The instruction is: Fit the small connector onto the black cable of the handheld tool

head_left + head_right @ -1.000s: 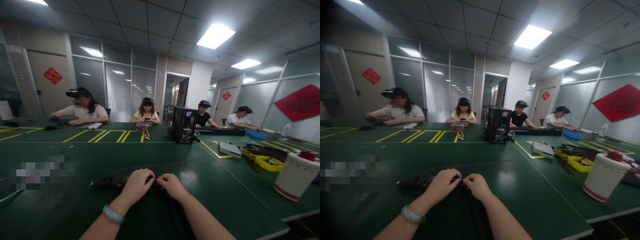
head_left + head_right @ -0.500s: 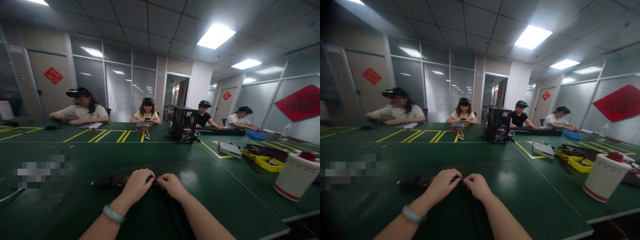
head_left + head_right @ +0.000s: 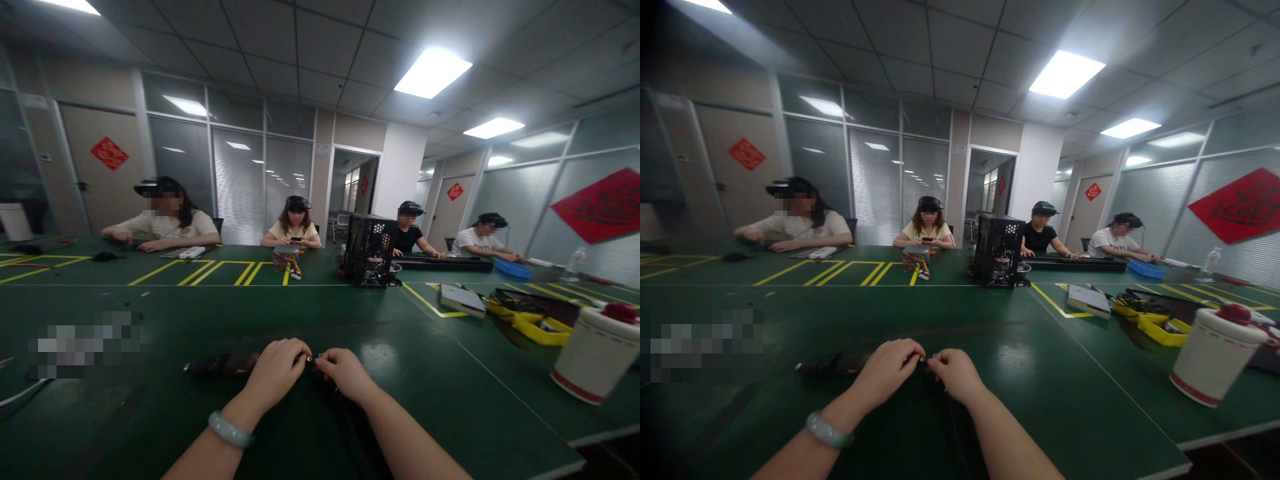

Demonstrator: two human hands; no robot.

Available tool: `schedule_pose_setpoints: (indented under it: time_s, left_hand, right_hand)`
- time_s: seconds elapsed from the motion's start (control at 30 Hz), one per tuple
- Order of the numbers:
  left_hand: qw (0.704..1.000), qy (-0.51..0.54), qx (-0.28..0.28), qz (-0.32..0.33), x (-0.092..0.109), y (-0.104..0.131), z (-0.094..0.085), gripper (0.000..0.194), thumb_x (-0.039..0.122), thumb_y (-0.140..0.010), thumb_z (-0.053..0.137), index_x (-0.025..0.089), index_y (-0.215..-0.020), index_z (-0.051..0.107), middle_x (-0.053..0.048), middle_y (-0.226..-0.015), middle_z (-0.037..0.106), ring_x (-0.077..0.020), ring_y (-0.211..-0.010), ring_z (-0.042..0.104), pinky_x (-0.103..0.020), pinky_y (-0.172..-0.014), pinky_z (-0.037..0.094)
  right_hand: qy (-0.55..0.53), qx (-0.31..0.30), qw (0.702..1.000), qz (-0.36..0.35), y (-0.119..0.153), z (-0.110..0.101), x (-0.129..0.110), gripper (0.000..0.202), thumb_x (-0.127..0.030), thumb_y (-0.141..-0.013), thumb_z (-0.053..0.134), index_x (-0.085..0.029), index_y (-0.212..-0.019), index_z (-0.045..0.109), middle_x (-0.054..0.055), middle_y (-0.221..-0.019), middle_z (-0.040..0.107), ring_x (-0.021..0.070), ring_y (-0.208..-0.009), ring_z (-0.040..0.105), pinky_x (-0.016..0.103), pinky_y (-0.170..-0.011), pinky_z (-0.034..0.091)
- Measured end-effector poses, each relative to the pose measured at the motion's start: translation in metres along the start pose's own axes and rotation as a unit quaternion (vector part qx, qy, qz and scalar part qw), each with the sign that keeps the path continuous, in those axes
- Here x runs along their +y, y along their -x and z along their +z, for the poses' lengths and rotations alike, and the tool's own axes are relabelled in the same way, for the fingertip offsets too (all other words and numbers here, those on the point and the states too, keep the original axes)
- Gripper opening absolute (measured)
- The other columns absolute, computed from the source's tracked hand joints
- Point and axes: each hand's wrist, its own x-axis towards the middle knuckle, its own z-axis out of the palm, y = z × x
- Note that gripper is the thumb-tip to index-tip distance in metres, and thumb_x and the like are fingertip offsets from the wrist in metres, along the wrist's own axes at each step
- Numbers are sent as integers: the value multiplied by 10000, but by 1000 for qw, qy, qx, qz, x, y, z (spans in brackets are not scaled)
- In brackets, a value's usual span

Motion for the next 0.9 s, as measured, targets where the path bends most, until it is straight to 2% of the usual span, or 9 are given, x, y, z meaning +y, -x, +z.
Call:
schedule_pose_setpoints:
  time_s: [0.4,0.73,0.9]
  left_hand:
    - [1000,6,-5,9,-2,-1,2,257,396,-932,453,256,-988,661,-16,-1013,660,-199,-946,575,-339,-833,376]
    - [1000,-8,-3,21,-4,-2,3,241,402,-936,457,268,-955,657,3,-986,650,-189,-926,571,-326,-822,359]
    - [1000,-9,-2,9,-1,-1,2,228,388,-922,469,259,-955,654,-11,-991,651,-198,-935,566,-330,-815,362]
  right_hand:
    - [-3,1,1000,-4,-1,0,1,253,-360,-882,557,-157,-835,700,-6,-618,595,79,-484,496,171,-434,344]
    - [-9,4,1000,-21,1,-1,-2,243,-350,-877,567,-153,-809,691,-10,-604,576,77,-494,490,164,-443,338]
    - [-10,-2,1000,-4,3,-1,-5,234,-336,-883,554,-155,-822,687,-12,-606,573,80,-478,484,167,-422,330]
